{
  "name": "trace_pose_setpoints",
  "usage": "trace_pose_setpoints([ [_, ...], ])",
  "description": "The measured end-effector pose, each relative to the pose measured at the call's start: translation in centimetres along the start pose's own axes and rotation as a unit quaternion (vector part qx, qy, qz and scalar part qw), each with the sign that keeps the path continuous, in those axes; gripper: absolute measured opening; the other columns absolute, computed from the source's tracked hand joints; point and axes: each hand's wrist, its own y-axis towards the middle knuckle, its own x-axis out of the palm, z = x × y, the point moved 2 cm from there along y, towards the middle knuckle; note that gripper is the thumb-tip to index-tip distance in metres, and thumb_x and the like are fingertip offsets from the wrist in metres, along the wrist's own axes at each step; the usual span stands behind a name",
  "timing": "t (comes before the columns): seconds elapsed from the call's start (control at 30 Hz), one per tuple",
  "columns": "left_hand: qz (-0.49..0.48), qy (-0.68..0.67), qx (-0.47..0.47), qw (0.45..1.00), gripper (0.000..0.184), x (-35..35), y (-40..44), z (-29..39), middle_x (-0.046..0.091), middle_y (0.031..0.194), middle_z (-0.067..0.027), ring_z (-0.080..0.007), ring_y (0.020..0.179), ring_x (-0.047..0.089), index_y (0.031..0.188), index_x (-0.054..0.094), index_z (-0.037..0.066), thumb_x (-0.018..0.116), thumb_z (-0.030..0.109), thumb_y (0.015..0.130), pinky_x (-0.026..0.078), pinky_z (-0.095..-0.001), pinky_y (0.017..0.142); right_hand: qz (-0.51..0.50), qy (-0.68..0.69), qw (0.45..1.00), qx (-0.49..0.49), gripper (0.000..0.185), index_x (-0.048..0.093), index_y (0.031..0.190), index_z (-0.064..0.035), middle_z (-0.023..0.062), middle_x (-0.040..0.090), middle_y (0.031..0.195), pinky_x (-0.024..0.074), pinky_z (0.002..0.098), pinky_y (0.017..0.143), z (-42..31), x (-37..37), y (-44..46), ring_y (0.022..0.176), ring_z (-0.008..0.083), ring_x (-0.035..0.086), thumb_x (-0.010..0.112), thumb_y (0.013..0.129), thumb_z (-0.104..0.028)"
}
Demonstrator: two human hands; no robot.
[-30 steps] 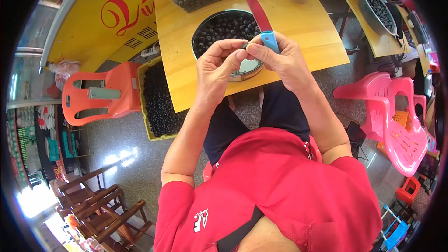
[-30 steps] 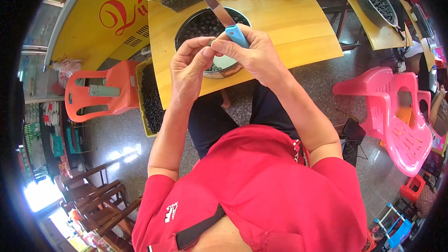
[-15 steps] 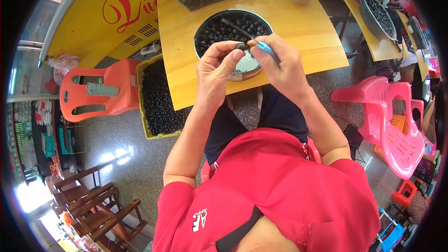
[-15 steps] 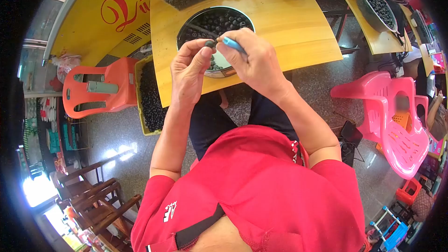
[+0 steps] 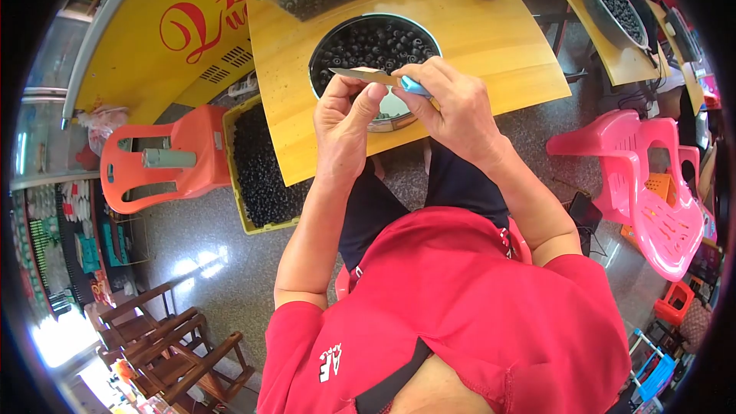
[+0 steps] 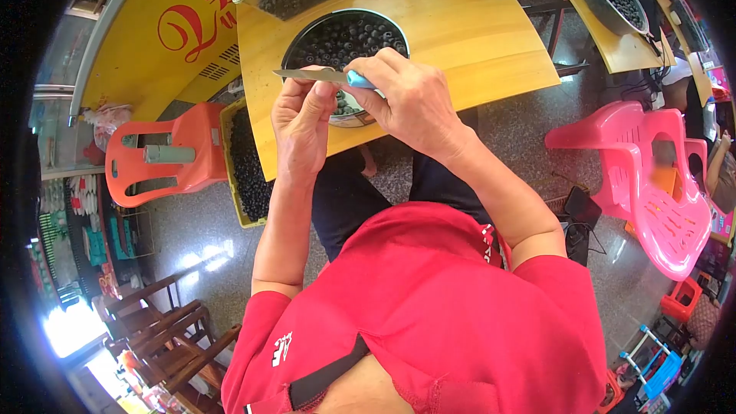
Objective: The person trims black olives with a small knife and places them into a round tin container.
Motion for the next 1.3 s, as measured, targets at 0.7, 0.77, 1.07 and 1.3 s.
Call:
trace_pose_setpoints([
  [0.7, -0.023, -0.020, 0.011, 0.999, 0.017, -0.6, -0.5, 1.0, 0.060, 0.096, -0.0023, -0.0088, 0.088, 0.056, 0.102, 0.061, 0.002, 0.066, 0.003, 0.087, 0.044, -0.0224, 0.081, -0.001, 0.213, 0.964, 0.161, 0.016, 0.064, 0.087, -0.0048, 0.0046, 0.063, 0.077, 0.0467, 0.0284, 0.056, 0.4, 0.3, 0.3, 0.063, 0.0145, 0.059, 0.065, 0.089, -0.021],
  [0.77, -0.035, 0.007, 0.029, 0.999, 0.017, -0.3, -0.3, 0.7, 0.061, 0.096, -0.0028, -0.0097, 0.089, 0.057, 0.102, 0.061, 0.002, 0.066, 0.003, 0.086, 0.045, -0.0231, 0.082, -0.072, 0.322, 0.910, 0.253, 0.020, 0.063, 0.086, -0.0032, 0.0012, 0.061, 0.074, 0.0448, 0.0244, 0.057, -0.5, 0.3, 0.4, 0.066, 0.0070, 0.056, 0.064, 0.091, -0.022],
  [1.07, -0.061, -0.049, -0.024, 0.997, 0.009, -1.5, 1.7, 0.8, 0.062, 0.100, -0.0111, -0.0113, 0.077, 0.053, 0.100, 0.057, 0.003, 0.053, 0.007, 0.093, 0.042, -0.0217, 0.068, -0.025, 0.395, 0.874, 0.284, 0.023, 0.063, 0.091, -0.0030, -0.0030, 0.059, 0.077, 0.0374, 0.0181, 0.059, 1.3, 0.7, 0.9, 0.066, 0.0021, 0.047, 0.062, 0.093, -0.026],
  [1.3, -0.075, 0.041, -0.136, 0.987, 0.014, -4.2, 6.9, 0.8, 0.058, 0.080, -0.0078, -0.0076, 0.060, 0.045, 0.097, 0.059, 0.001, 0.052, 0.011, 0.092, 0.031, -0.0176, 0.046, 0.008, 0.377, 0.873, 0.310, 0.024, 0.064, 0.090, -0.0038, -0.0031, 0.058, 0.076, 0.0293, 0.0166, 0.050, 3.3, -1.4, 0.0, 0.055, -0.0002, 0.038, 0.062, 0.092, -0.028],
])
